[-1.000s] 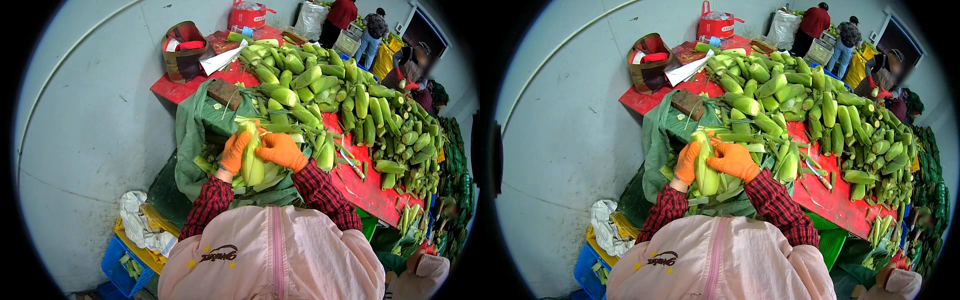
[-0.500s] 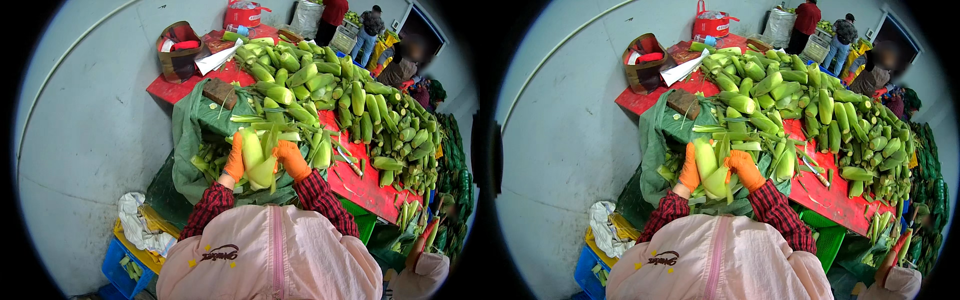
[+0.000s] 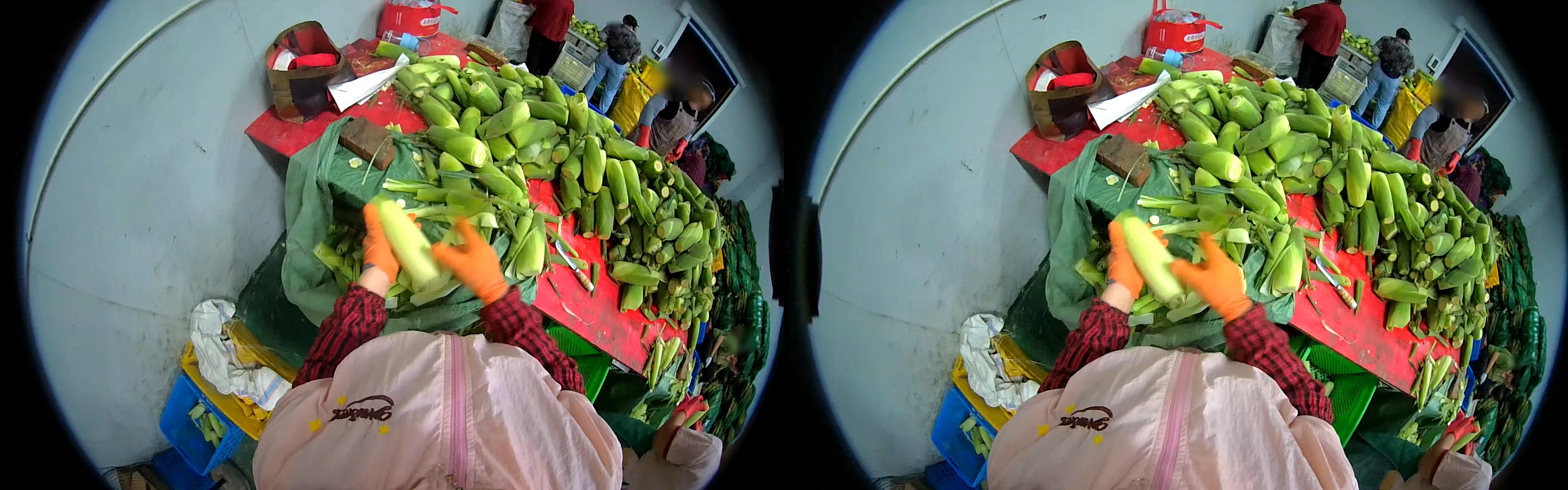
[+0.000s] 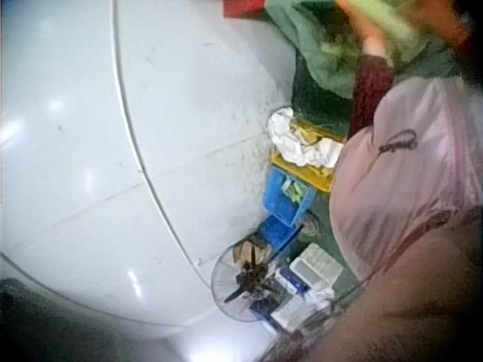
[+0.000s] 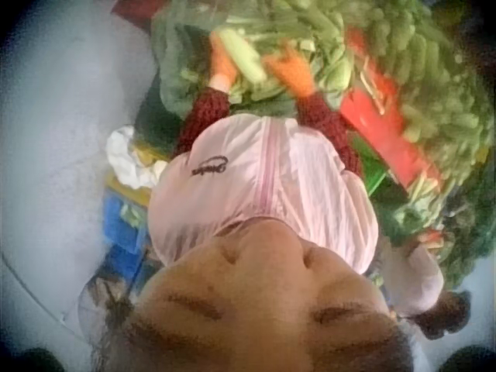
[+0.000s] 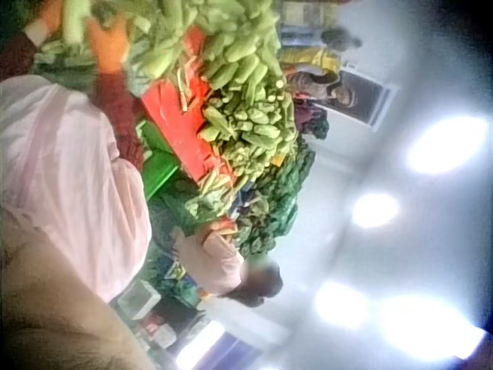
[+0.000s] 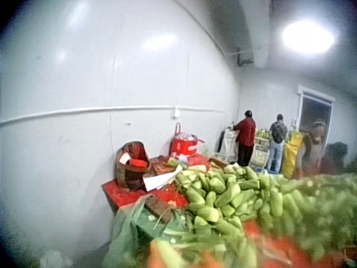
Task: The person peels husks from corn by hand, removing the outer green layers and silk from several ears one at a time and placing the peeled corn into a green mesh bag.
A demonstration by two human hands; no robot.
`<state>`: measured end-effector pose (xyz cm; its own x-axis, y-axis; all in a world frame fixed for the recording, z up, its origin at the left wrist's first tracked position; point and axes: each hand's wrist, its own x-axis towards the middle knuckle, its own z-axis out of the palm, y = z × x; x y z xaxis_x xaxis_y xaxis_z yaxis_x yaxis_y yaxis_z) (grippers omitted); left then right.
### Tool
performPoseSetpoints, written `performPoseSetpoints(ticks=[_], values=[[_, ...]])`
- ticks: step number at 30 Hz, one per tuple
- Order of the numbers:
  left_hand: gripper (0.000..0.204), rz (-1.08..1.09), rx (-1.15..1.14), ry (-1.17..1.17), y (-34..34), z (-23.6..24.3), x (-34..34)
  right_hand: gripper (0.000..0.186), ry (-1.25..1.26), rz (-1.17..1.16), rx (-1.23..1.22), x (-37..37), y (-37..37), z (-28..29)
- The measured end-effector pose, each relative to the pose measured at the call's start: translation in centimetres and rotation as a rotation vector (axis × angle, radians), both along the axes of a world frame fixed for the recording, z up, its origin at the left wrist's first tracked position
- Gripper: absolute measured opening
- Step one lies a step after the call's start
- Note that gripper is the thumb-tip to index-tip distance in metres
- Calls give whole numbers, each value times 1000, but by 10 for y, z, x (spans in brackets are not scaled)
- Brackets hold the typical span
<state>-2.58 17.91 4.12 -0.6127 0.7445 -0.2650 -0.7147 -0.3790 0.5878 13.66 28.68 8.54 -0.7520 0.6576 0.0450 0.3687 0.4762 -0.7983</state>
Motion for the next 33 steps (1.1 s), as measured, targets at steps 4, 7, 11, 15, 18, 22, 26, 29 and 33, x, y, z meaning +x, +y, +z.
performPoseSetpoints(ticks=[4,7,11,15,18,22,26,29,33], values=[[52,-10,-133,213,7,23,26,84,1,-3,-40,-13,-21,17],[55,-163,-99,450,6,50,30,81,245,112,-336,-2,0,1],[62,-236,-58,601,6,57,30,75,438,173,-538,5,-5,2],[65,-216,-148,829,13,67,28,74,494,176,-576,7,-1,2],[60,-109,-212,989,19,76,37,74,559,148,-583,8,2,-7],[53,-19,-357,1181,26,64,31,68,603,118,-547,12,-3,-5],[32,-148,-210,976,27,81,9,66,560,67,-476,14,2,3],[33,-205,-275,907,30,96,1,66,496,91,-389,19,7,1],[23,20,-344,1545,27,98,0,68,528,165,-639,23,1,12]])
